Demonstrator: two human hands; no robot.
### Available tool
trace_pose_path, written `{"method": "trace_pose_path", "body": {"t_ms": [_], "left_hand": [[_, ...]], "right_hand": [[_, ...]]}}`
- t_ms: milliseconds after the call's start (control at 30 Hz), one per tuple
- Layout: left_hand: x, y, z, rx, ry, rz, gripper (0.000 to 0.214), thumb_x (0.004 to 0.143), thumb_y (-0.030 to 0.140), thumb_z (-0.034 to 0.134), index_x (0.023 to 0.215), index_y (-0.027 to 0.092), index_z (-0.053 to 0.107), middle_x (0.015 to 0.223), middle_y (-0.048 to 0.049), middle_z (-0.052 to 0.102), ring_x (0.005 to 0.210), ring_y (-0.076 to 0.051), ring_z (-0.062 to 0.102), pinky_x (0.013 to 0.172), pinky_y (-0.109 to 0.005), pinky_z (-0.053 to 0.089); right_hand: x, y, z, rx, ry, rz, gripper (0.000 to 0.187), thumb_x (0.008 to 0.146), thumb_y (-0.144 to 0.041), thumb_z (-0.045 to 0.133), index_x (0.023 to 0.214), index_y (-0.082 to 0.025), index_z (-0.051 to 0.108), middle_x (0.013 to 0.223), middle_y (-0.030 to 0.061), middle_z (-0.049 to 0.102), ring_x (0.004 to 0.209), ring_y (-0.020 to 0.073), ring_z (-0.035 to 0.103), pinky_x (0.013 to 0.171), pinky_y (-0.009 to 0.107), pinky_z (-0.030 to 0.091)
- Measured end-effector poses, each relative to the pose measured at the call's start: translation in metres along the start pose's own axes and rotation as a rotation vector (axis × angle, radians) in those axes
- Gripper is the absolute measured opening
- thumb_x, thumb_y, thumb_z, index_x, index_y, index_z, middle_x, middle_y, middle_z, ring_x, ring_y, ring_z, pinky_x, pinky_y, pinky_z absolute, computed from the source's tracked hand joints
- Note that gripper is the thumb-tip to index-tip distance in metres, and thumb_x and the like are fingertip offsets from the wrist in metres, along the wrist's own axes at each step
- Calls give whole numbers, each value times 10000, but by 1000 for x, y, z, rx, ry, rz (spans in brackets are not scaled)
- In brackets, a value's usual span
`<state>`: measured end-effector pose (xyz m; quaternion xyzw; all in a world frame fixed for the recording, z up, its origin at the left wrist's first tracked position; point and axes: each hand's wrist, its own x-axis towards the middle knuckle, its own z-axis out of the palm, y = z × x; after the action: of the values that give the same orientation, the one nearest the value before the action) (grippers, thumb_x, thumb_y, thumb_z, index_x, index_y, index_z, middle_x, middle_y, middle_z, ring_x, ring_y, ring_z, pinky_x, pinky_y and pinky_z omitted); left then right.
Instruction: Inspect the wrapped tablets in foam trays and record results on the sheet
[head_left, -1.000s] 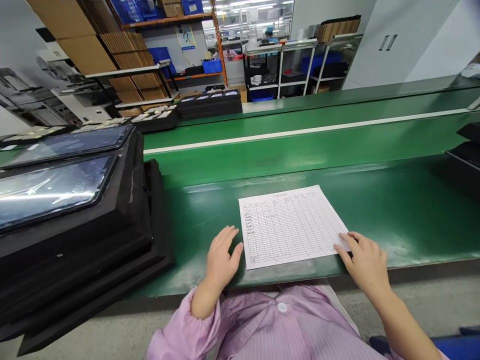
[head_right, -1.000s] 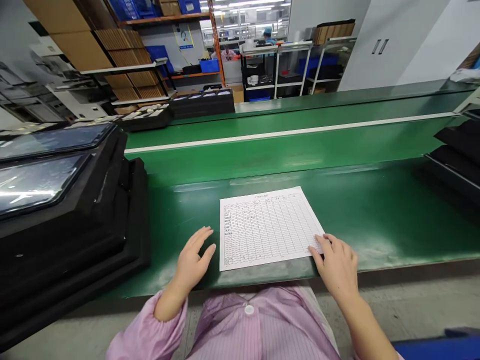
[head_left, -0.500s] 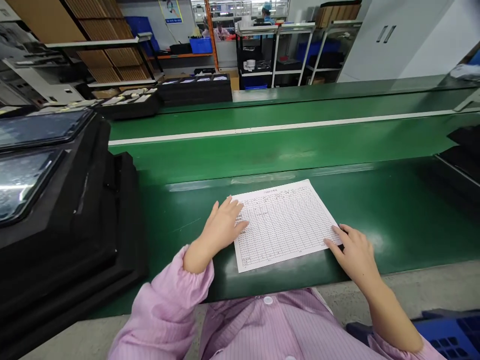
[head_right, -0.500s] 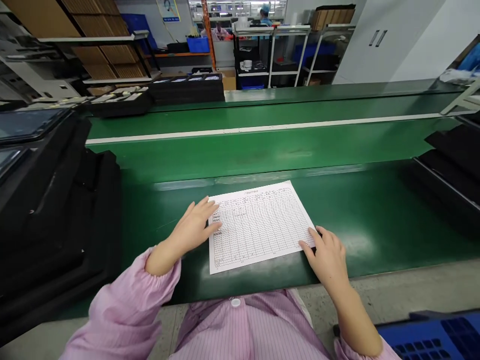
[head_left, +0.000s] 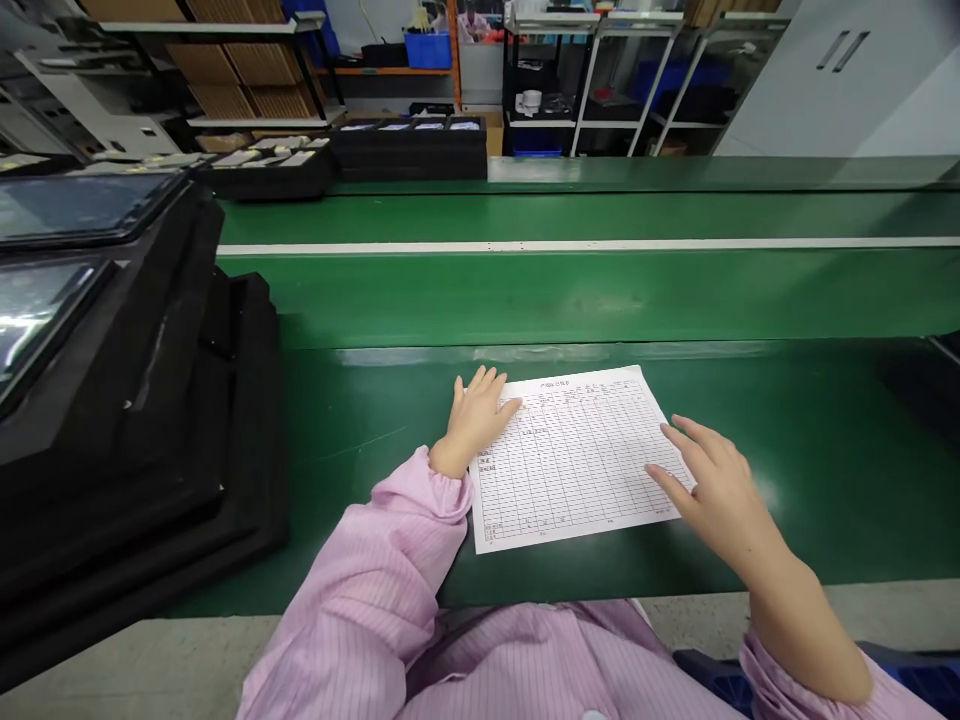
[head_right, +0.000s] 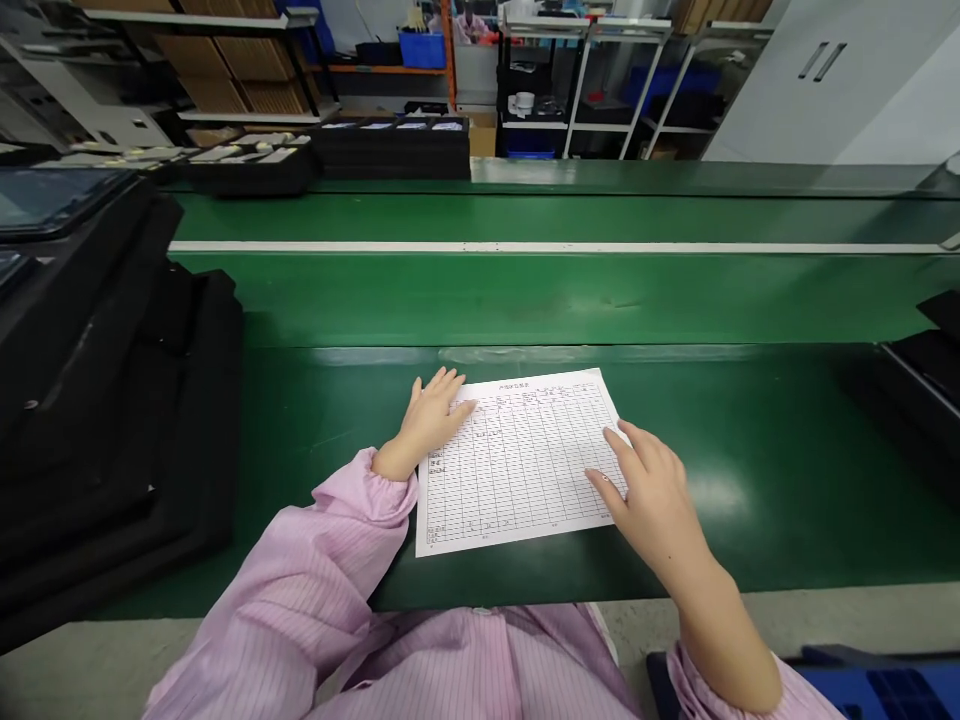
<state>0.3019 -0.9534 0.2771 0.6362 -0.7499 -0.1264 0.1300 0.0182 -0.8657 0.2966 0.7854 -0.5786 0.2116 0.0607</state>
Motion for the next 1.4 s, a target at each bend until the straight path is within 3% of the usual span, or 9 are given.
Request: {"method": "trace_pose_path", "body": {"t_ms": [167,333,467,600,867,1000,1200,1300,1400], "left_hand": [[5,-36,-21,-14,206,-192,488,950,226,134,1210,138,539,1272,-87,568,1218,-142,472,1065,-314,323],[15,-74,-31,39,236,-400,487,917,339,310,1293,61,446,1413,-210,381,1364,-338,223,1067,-607,159],[19,-72,-26,76,139,-374,614,881,440,385,1360,58,357,1478,-232,232,1387,-354,123,1059,-631,85],[4,-57,-27,132,112,-382,607,878,474,341,1350,93,370,1483,-191,254,1379,-324,157,1073,-592,108],[-8,-63,-13,159,85,-428,647,882,548,200,1363,138,338,1491,-115,253,1378,-254,110,1101,-518,112],[-12,-60,-8,142,108,-424,681,872,563,184,1355,111,346,1479,-143,265,1374,-272,109,1096,-531,114],[-18,-58,-7,115,149,-414,677,878,529,152,1338,83,373,1450,-167,313,1358,-278,183,1085,-537,148],[-18,-59,-7,93,157,-422,668,872,519,175,1342,85,369,1450,-171,312,1363,-275,187,1086,-537,136],[-18,-60,-6,72,156,-429,665,864,513,212,1350,86,365,1451,-181,311,1367,-278,188,1088,-539,125]], "right_hand": [[11,-18,1,99,3,-163,378,958,-391,347,1153,-131,539,1097,152,636,995,265,602,833,407,479],[25,-33,-1,93,-24,-307,338,973,-343,351,1060,-124,594,926,97,703,822,215,661,709,336,514],[54,-56,-16,89,-4,-496,338,979,-301,335,1038,-105,604,859,93,706,743,204,657,654,328,499],[78,-106,-33,273,18,-686,264,961,-233,359,896,-159,603,757,53,685,661,178,627,622,307,464],[83,-248,-70,1012,-233,-1229,198,914,-125,380,845,-182,556,666,-1,599,596,115,543,561,223,426],[74,-292,-90,1223,-554,-1447,196,914,-153,447,849,-164,631,751,29,633,687,112,577,624,200,460],[71,-317,-103,1033,-1055,-1685,186,830,-80,587,956,-131,715,854,21,658,794,83,605,743,114,450],[77,-320,-109,841,-1139,-1749,230,838,-125,597,1028,-191,709,887,-7,640,761,68,601,685,99,442],[74,-327,-115,720,-1081,-1828,216,823,-198,644,1027,-225,711,834,-31,640,749,67,596,628,108,425]]}}
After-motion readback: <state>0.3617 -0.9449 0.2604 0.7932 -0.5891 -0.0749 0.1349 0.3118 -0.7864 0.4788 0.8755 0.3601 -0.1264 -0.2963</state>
